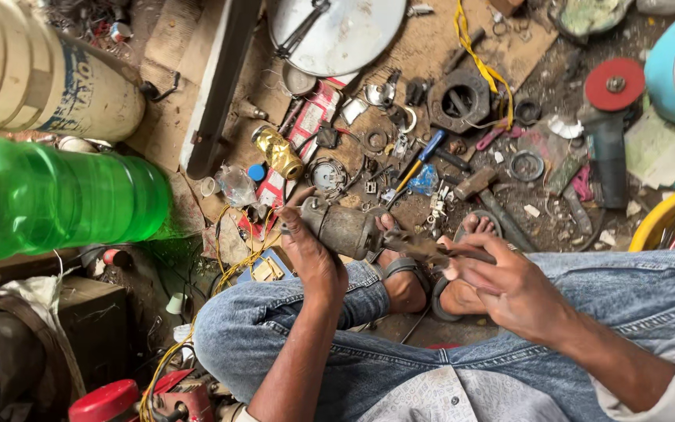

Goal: The person sits on the floor and uses pliers to manipulate a small metal component on a cylindrical mechanical part. The person repeatedly grips and adjusts the component while holding the part steady with the other hand.

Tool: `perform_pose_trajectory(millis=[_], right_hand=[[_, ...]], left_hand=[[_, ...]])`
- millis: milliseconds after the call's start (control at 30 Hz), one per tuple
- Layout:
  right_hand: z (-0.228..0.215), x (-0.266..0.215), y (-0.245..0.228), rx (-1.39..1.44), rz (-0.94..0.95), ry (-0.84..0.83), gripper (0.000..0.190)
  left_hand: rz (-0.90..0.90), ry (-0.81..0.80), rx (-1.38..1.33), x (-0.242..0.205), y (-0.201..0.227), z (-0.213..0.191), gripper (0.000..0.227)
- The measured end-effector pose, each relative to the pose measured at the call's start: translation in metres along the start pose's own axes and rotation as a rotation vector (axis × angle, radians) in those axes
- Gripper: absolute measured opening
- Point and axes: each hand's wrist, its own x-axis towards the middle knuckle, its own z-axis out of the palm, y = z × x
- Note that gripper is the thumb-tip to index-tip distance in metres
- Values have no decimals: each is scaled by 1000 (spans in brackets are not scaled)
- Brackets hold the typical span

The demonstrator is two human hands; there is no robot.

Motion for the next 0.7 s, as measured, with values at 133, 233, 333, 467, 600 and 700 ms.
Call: perform_pose_trajectory(millis=[133,233,333,467,600,700], right_hand=[[2,-1,7,-273,-198,34,39],[3,-1,10,-310,-164,26,40],[5,-2,11,-268,-128,10,41],[4,-2,16,-220,-102,-45,41],[6,-5,18,-201,-79,-87,45],[7,-5,20,-202,-138,-59,45]], left_hand=[[32,1,47,0,-4,0,63],[26,-16,70,-2,-7,0,63],[21,-12,104,-5,-9,1,65],[-2,-22,93,-5,-13,-4,65],[37,-96,82,-7,-18,-11,61],[-28,-89,58,-8,-16,-11,58]])
